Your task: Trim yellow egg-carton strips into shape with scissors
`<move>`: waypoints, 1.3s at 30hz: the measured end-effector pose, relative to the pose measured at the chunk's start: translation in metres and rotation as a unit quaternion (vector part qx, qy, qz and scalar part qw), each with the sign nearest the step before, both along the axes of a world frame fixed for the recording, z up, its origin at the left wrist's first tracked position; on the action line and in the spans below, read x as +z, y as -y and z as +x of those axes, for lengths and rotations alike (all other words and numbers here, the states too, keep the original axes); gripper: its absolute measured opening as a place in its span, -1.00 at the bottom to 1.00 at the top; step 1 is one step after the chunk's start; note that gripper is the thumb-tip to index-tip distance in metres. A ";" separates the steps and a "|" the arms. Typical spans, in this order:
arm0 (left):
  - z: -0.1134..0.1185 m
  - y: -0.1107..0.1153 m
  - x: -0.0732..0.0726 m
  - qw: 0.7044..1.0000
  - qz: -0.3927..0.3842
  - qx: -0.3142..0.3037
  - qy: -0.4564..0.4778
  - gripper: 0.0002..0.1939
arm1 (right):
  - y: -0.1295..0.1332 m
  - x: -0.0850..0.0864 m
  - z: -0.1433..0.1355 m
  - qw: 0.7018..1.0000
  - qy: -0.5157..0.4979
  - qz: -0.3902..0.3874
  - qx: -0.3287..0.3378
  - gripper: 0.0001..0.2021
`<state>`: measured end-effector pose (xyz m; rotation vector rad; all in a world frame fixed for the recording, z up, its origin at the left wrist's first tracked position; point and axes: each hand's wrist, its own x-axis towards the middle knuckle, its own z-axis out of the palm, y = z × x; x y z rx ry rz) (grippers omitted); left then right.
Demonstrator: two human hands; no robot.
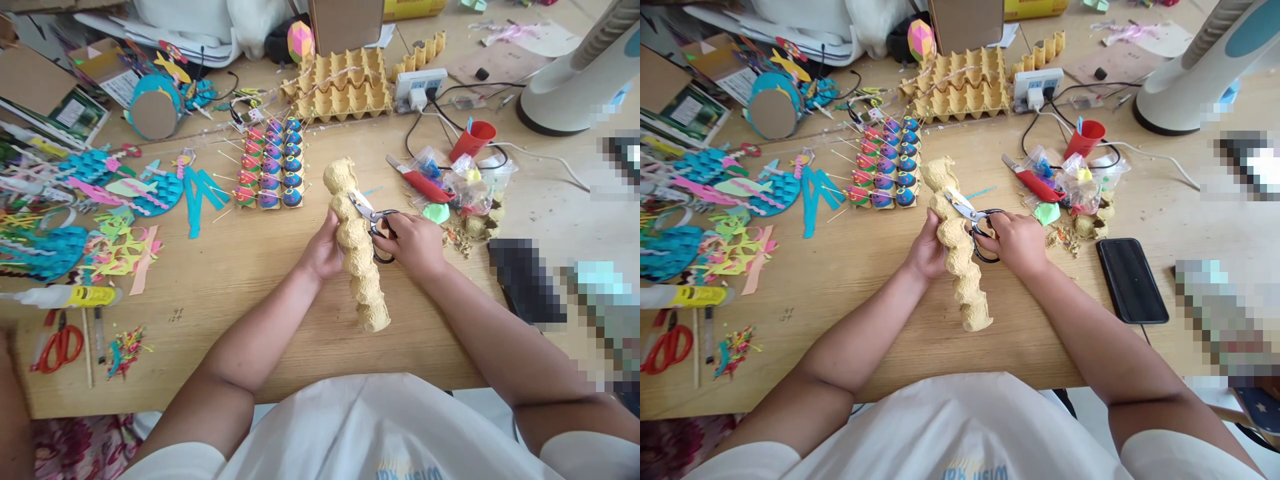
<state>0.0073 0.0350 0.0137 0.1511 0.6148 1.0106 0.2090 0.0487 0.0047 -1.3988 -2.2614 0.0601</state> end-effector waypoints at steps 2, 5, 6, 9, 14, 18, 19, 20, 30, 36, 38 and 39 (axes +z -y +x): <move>0.001 0.000 0.000 1.000 0.001 0.010 -0.008 -0.45 | 0.000 0.000 -0.001 1.000 0.002 -0.014 -0.003 -0.64; 0.002 0.000 -0.002 1.000 0.004 0.019 -0.019 -0.49 | 0.001 0.001 -0.002 0.999 0.008 -0.031 -0.009 -0.65; 0.002 0.000 -0.002 1.000 0.006 0.019 -0.018 -0.50 | 0.001 0.001 -0.002 0.999 0.010 -0.035 -0.010 -0.65; 0.002 -0.001 -0.003 1.000 0.008 0.022 -0.006 -0.50 | 0.002 0.003 -0.002 0.999 0.011 -0.045 -0.007 -0.67; -0.001 -0.001 -0.002 1.000 0.002 -0.012 -0.010 -0.43 | 0.001 0.003 0.000 0.999 -0.013 -0.047 -0.013 -0.74; -0.003 -0.001 -0.004 1.000 0.019 -0.023 -0.006 -0.44 | -0.004 -0.002 0.001 0.990 -0.113 -0.071 -0.039 -0.65; -0.004 -0.001 -0.005 0.999 0.023 -0.024 -0.002 -0.45 | -0.005 -0.003 0.002 0.984 -0.150 -0.086 -0.044 -0.59; -0.004 -0.001 -0.005 0.999 0.026 -0.025 0.000 -0.45 | -0.006 -0.004 0.002 0.975 -0.190 -0.103 -0.048 -0.54; -0.003 -0.001 -0.005 1.000 0.010 -0.016 -0.017 -0.43 | -0.005 -0.007 0.003 0.986 -0.162 -0.043 0.001 -0.62; 0.001 0.002 -0.001 0.999 0.024 -0.002 -0.042 -0.49 | 0.000 -0.004 0.000 0.998 -0.056 -0.017 0.034 -0.64; 0.002 0.003 0.001 0.998 0.032 0.001 -0.047 -0.45 | 0.001 -0.002 -0.001 0.998 -0.056 -0.024 0.031 -0.62; 0.002 0.003 0.001 0.998 0.034 -0.003 -0.051 -0.44 | 0.001 -0.001 0.000 0.997 -0.060 -0.026 0.029 -0.61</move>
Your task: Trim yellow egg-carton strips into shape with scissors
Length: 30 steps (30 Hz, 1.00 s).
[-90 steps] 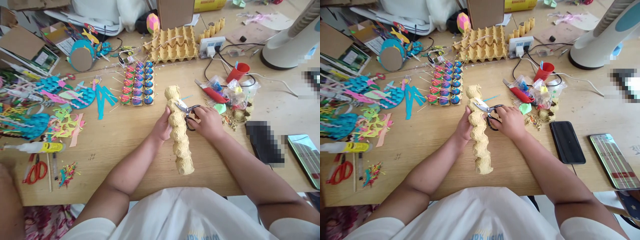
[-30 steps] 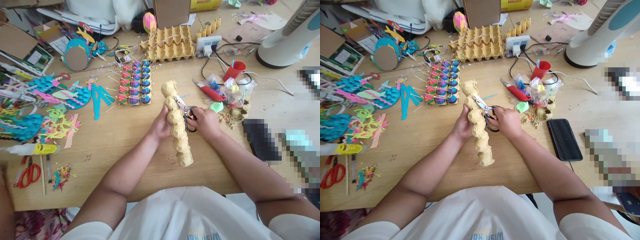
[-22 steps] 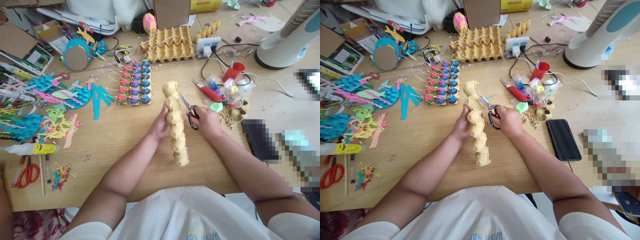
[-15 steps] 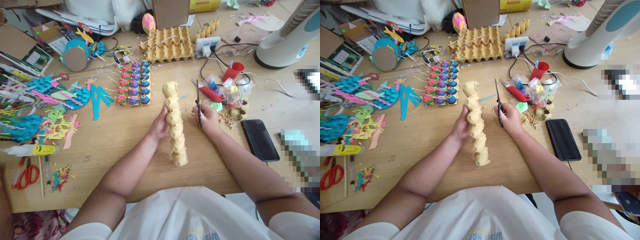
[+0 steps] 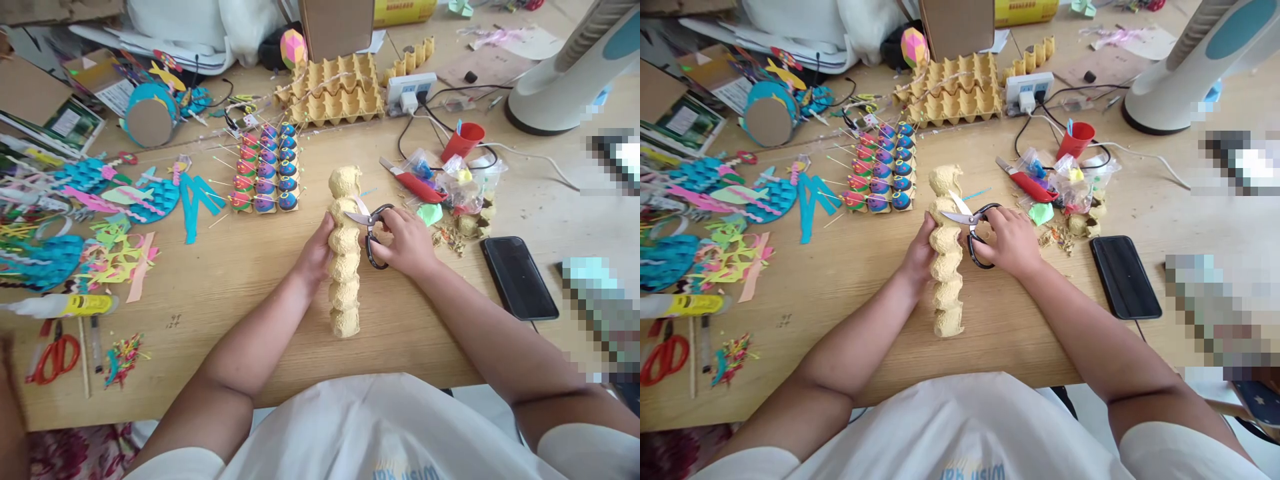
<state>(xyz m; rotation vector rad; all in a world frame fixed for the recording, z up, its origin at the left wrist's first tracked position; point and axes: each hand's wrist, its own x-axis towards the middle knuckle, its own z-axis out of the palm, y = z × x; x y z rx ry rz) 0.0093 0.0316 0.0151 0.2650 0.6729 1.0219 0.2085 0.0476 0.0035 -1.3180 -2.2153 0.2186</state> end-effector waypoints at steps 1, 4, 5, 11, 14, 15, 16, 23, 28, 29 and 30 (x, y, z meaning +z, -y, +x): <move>0.000 0.000 0.000 1.000 0.001 -0.003 -0.002 -0.43 | 0.000 0.001 0.000 1.000 -0.004 -0.001 -0.001 -0.61; 0.001 0.001 0.001 1.000 0.001 -0.001 0.005 -0.46 | 0.000 0.002 0.000 1.000 -0.010 -0.001 0.000 -0.62; 0.001 0.001 0.002 1.000 0.002 -0.002 0.010 -0.46 | 0.000 0.002 0.000 1.000 -0.009 -0.002 0.000 -0.63; 0.001 0.001 0.002 1.000 0.021 -0.013 0.019 -0.41 | 0.001 0.006 -0.001 1.000 -0.008 -0.014 -0.004 -0.64; -0.001 0.001 -0.001 1.000 0.016 -0.013 0.014 -0.44 | 0.001 0.008 0.000 1.000 -0.003 -0.023 -0.009 -0.63; -0.002 0.000 -0.003 1.000 0.012 -0.016 0.012 -0.45 | 0.001 0.008 0.000 1.000 -0.003 -0.024 -0.010 -0.62; -0.002 0.000 -0.005 1.000 0.009 -0.020 0.012 -0.46 | 0.001 0.008 0.000 1.000 -0.003 -0.024 -0.011 -0.61; -0.004 -0.002 -0.007 0.999 -0.016 -0.031 0.005 -0.48 | 0.000 0.007 0.001 1.000 0.005 0.001 -0.025 -0.62; -0.005 -0.002 -0.006 0.999 -0.037 -0.031 0.008 -0.48 | -0.001 0.006 0.001 0.999 0.023 0.013 -0.034 -0.61; -0.005 -0.002 -0.006 0.999 -0.039 -0.030 0.006 -0.49 | -0.002 0.006 0.001 0.999 0.026 0.012 -0.035 -0.61; -0.005 -0.002 -0.005 0.999 -0.042 -0.027 0.004 -0.51 | -0.002 0.006 0.001 0.999 0.027 0.011 -0.036 -0.62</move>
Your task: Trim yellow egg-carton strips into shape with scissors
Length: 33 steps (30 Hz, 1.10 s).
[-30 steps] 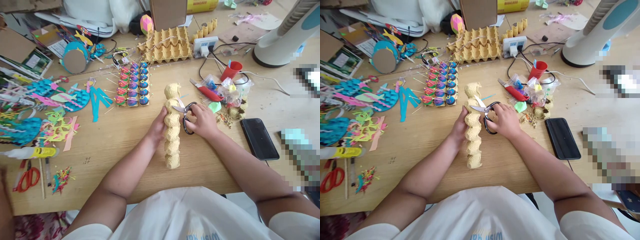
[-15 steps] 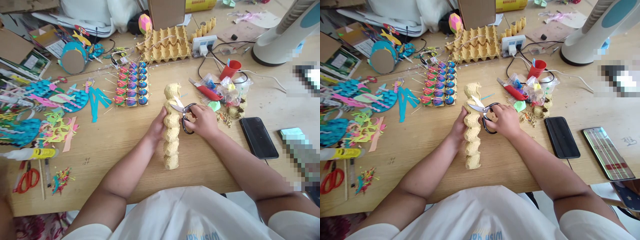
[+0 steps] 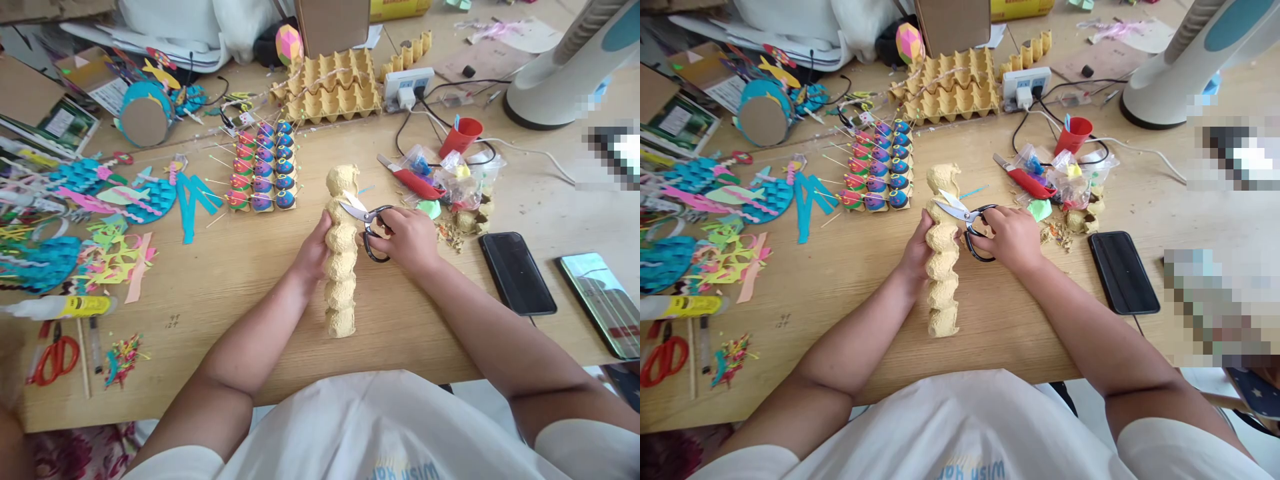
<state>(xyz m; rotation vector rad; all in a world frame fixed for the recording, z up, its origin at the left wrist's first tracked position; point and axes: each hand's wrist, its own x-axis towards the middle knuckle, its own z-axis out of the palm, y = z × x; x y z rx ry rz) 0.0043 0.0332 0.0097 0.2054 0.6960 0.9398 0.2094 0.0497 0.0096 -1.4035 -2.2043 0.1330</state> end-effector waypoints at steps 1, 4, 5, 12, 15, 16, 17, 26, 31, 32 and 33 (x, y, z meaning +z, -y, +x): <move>0.000 0.000 0.000 1.000 -0.003 0.004 -0.002 -0.53 | 0.000 0.000 0.000 1.000 0.001 -0.002 0.000 -0.62; 0.001 0.001 0.002 1.000 -0.010 0.022 -0.002 -0.55 | -0.001 0.001 0.000 1.000 0.002 -0.011 0.006 -0.64; 0.001 0.001 0.003 1.000 -0.010 0.025 0.000 -0.54 | -0.001 0.001 0.000 1.000 0.002 -0.013 0.008 -0.65; 0.000 0.000 0.003 1.000 -0.018 0.004 0.019 -0.46 | 0.000 -0.005 0.002 0.999 -0.035 -0.035 -0.019 -0.65; 0.000 0.000 0.003 1.000 -0.006 0.001 0.021 -0.45 | -0.002 -0.007 0.002 0.994 -0.080 -0.052 -0.051 -0.57; 0.000 0.000 0.003 1.000 -0.001 0.001 0.022 -0.46 | -0.002 -0.007 0.002 0.992 -0.095 -0.058 -0.060 -0.56; 0.000 0.000 0.003 1.000 0.002 0.003 0.022 -0.46 | -0.003 -0.006 0.002 0.990 -0.106 -0.062 -0.062 -0.55; -0.004 0.004 -0.003 0.999 0.048 0.007 -0.003 -0.54 | -0.004 -0.009 0.001 0.997 -0.067 -0.018 0.027 -0.59; -0.003 0.006 -0.002 0.996 0.084 0.001 -0.032 -0.54 | -0.002 -0.009 -0.001 1.000 -0.012 -0.004 0.027 -0.61; -0.002 0.006 -0.001 0.995 0.088 -0.002 -0.039 -0.52 | -0.001 -0.009 -0.001 1.000 -0.002 0.000 0.025 -0.61; -0.001 0.007 0.000 0.995 0.090 -0.005 -0.045 -0.50 | 0.000 -0.008 -0.001 1.000 0.008 0.003 0.023 -0.62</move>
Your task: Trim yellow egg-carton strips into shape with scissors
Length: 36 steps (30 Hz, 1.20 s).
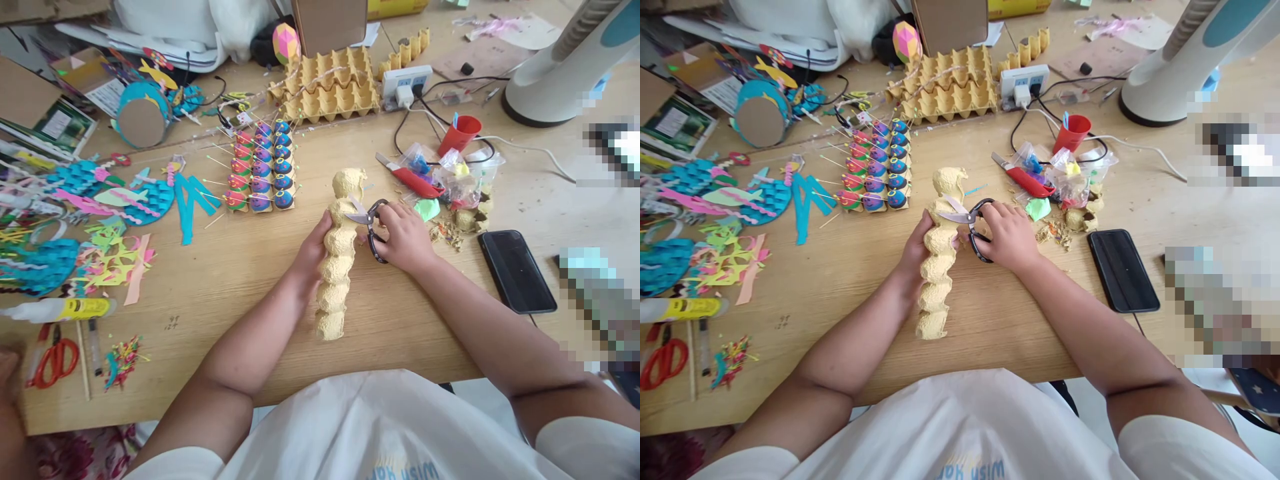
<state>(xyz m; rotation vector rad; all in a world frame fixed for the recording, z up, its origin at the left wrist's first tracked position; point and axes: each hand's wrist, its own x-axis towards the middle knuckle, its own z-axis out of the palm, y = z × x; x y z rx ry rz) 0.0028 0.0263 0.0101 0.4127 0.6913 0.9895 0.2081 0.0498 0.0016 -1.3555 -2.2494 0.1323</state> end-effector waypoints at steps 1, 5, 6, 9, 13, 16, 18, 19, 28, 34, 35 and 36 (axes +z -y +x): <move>0.001 0.000 0.001 1.000 0.001 -0.002 -0.003 -0.49 | 0.001 0.001 0.000 1.000 0.009 0.003 -0.001 -0.62; 0.001 0.001 0.001 1.000 0.001 0.004 -0.009 -0.51 | 0.002 0.000 0.000 1.000 0.026 0.016 -0.005 -0.63; 0.001 0.001 0.001 1.000 -0.004 0.007 -0.011 -0.53 | 0.003 0.000 0.000 0.999 0.025 0.018 -0.008 -0.64; 0.001 0.001 0.000 1.000 -0.025 0.014 -0.012 -0.60 | 0.003 0.000 0.000 1.000 0.018 0.020 -0.009 -0.65; 0.001 0.002 0.003 1.000 -0.021 0.017 -0.011 -0.55 | 0.003 0.002 0.000 1.000 0.016 0.012 -0.001 -0.67; 0.001 0.002 0.005 0.999 -0.030 0.019 -0.006 -0.55 | 0.003 0.003 0.000 1.000 0.021 0.015 -0.003 -0.66; 0.002 0.002 0.004 0.999 -0.031 0.025 -0.011 -0.56 | 0.003 0.004 0.000 0.999 0.024 0.023 -0.004 -0.64; 0.002 0.001 0.002 0.999 -0.027 0.027 -0.017 -0.57 | 0.003 0.003 0.001 0.999 0.024 0.028 -0.003 -0.63; 0.000 0.001 -0.010 0.999 0.008 0.006 -0.051 -0.59 | 0.003 0.004 0.003 0.998 0.038 0.048 0.000 -0.57; 0.000 0.003 -0.004 0.998 -0.016 0.006 -0.055 -0.53 | 0.001 0.006 0.004 0.999 0.028 0.040 0.008 -0.58; 0.000 0.004 -0.002 0.998 -0.022 0.010 -0.058 -0.53 | 0.001 0.006 0.004 0.999 0.025 0.040 0.008 -0.58; 0.000 0.003 0.000 0.998 -0.028 0.016 -0.060 -0.52 | 0.000 0.007 0.004 0.999 0.023 0.039 0.007 -0.58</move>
